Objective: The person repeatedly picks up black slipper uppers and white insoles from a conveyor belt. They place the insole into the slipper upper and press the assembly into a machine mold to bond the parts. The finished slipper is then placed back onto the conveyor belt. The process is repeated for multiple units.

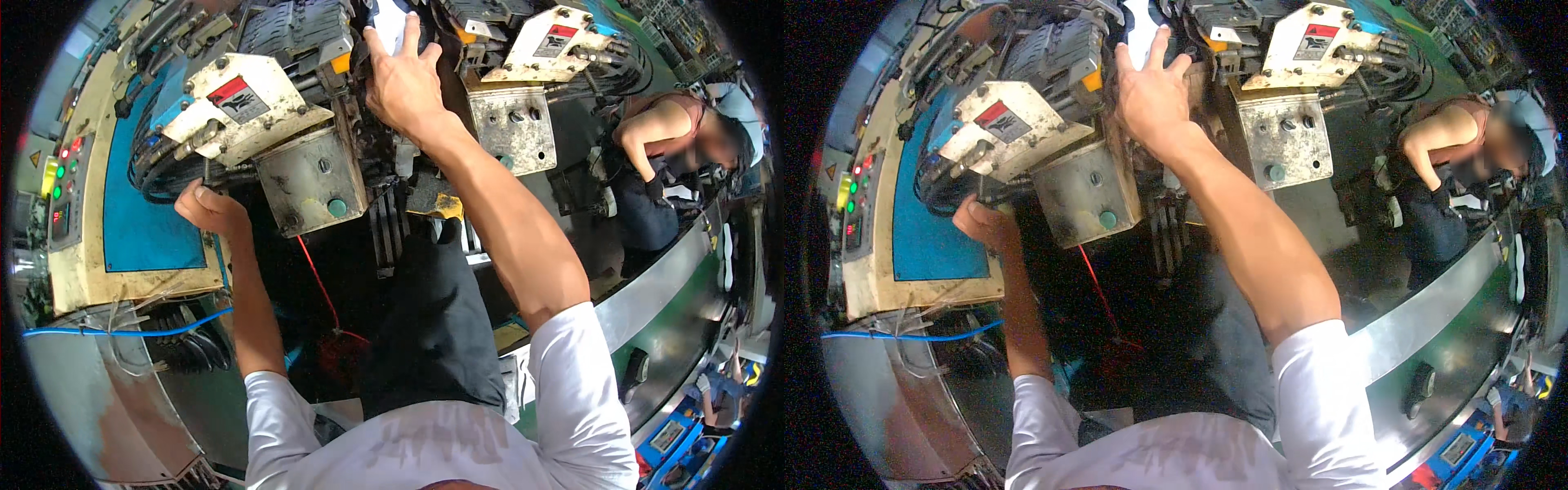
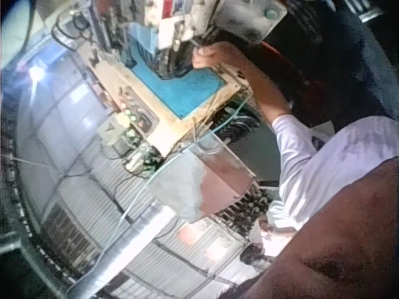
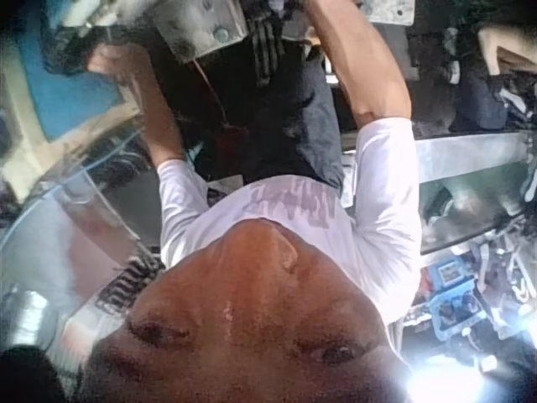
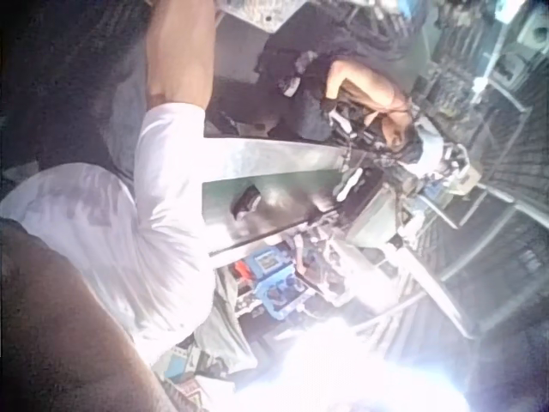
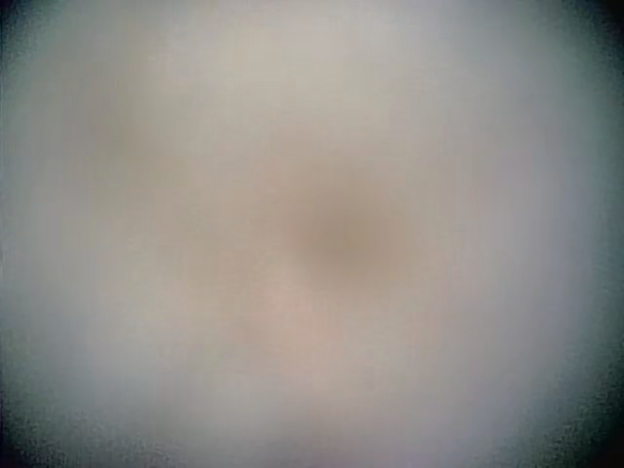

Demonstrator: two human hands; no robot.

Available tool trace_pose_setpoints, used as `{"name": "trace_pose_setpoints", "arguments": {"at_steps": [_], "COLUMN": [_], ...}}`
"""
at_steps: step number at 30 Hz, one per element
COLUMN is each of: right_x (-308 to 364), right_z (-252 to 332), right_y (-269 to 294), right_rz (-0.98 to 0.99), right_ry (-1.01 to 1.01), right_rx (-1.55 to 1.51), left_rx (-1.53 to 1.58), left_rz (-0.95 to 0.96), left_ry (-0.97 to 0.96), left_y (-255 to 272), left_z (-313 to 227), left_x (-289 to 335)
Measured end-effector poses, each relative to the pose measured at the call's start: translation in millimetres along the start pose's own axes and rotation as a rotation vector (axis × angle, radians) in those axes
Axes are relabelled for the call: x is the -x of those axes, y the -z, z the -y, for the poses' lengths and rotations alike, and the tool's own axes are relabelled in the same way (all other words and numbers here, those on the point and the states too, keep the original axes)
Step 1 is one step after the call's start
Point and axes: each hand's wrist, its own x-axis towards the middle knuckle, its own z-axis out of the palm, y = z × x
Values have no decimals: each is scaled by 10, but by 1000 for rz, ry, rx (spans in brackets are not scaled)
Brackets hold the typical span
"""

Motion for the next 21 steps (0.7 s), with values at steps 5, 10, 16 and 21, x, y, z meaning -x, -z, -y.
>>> {"name": "trace_pose_setpoints", "arguments": {"at_steps": [5,10,16,21], "right_x": [-69,-177,57,1703], "right_z": [109,298,91,-175], "right_y": [154,214,208,-46], "right_rz": [9,38,-76,-16], "right_ry": [-61,-124,-22,60], "right_rx": [27,-68,-135,-245], "left_rx": [-113,-163,-154,-122], "left_rz": [102,27,-29,26], "left_ry": [-128,-133,-186,-155], "left_y": [88,28,-46,25], "left_z": [-82,-107,-114,-110], "left_x": [-140,-137,-136,-141]}}
